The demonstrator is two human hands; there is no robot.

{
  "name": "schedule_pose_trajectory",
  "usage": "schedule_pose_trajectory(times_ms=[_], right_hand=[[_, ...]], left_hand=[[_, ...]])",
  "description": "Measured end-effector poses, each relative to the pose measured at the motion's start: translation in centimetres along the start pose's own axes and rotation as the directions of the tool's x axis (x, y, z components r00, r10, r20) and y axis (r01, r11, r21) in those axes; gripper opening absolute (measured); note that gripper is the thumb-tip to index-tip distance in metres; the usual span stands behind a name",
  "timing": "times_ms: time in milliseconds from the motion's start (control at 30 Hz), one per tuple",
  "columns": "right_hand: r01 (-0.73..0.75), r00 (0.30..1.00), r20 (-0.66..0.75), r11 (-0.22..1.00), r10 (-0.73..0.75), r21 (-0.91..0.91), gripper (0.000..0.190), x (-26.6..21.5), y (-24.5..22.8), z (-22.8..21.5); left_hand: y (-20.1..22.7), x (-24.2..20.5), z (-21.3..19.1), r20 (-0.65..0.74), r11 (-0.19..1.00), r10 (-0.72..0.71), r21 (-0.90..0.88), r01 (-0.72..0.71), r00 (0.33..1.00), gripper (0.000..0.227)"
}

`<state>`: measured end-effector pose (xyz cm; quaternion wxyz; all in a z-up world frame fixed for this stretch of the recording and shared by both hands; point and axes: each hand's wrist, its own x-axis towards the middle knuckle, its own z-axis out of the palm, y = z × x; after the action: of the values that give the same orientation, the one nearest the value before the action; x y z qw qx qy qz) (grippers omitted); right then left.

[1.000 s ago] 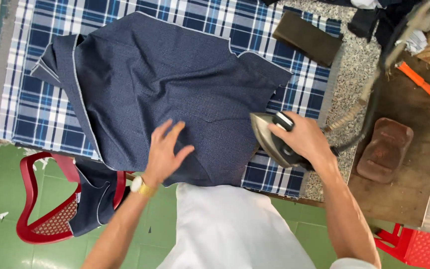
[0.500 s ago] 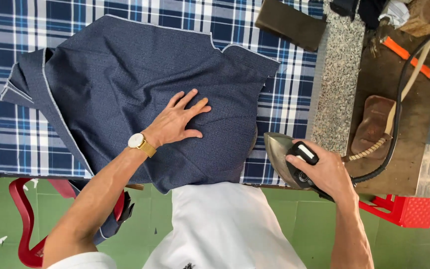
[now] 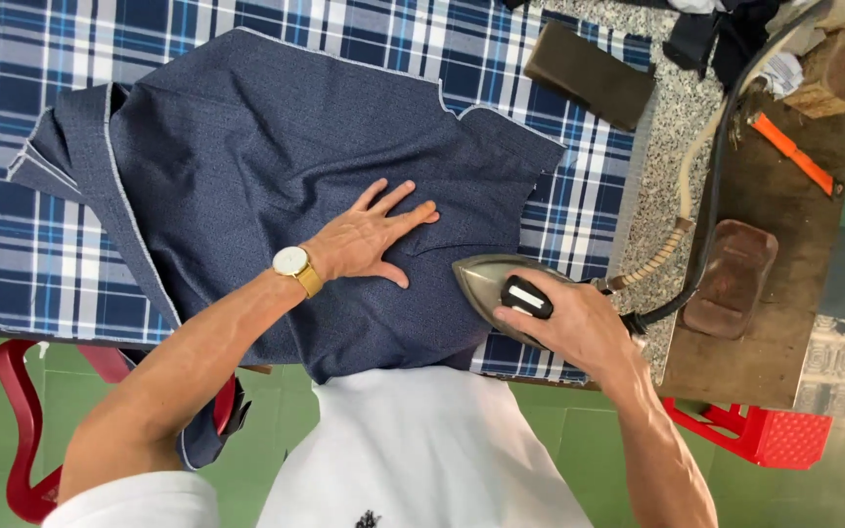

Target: The person irons a dark blue garment on a plaid-covered table using a steam iron and a pressing block. They repeatedly smooth the fabric, reposition the garment, and press seams and edges with the iron and block.

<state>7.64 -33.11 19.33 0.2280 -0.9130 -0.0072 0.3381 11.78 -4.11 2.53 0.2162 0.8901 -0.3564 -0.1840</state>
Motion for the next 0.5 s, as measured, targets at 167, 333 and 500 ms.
schedule_pose_trajectory(times_ms=[167,333,500], right_hand=[[-0.075,0.997,0.041,0.996,0.073,0.054,0.051,-0.1,0.9,-0.1],[-0.296,0.954,-0.011,0.948,0.299,0.120,0.054,-1.1,3.5,-0.3],[-0.349,0.936,0.002,0.930,0.351,0.112,0.057,-1.5,4.6,-0.2]], left_hand=[[-0.8,0.1,0.9,-0.004,0.998,0.056,0.014,-0.056,0.998,0.110],[-1.2,0.4,0.9,-0.004,0.983,0.124,0.139,-0.122,0.992,0.103],[-1.3,0.8,0.9,0.032,0.983,0.106,0.144,-0.110,0.994,0.107]])
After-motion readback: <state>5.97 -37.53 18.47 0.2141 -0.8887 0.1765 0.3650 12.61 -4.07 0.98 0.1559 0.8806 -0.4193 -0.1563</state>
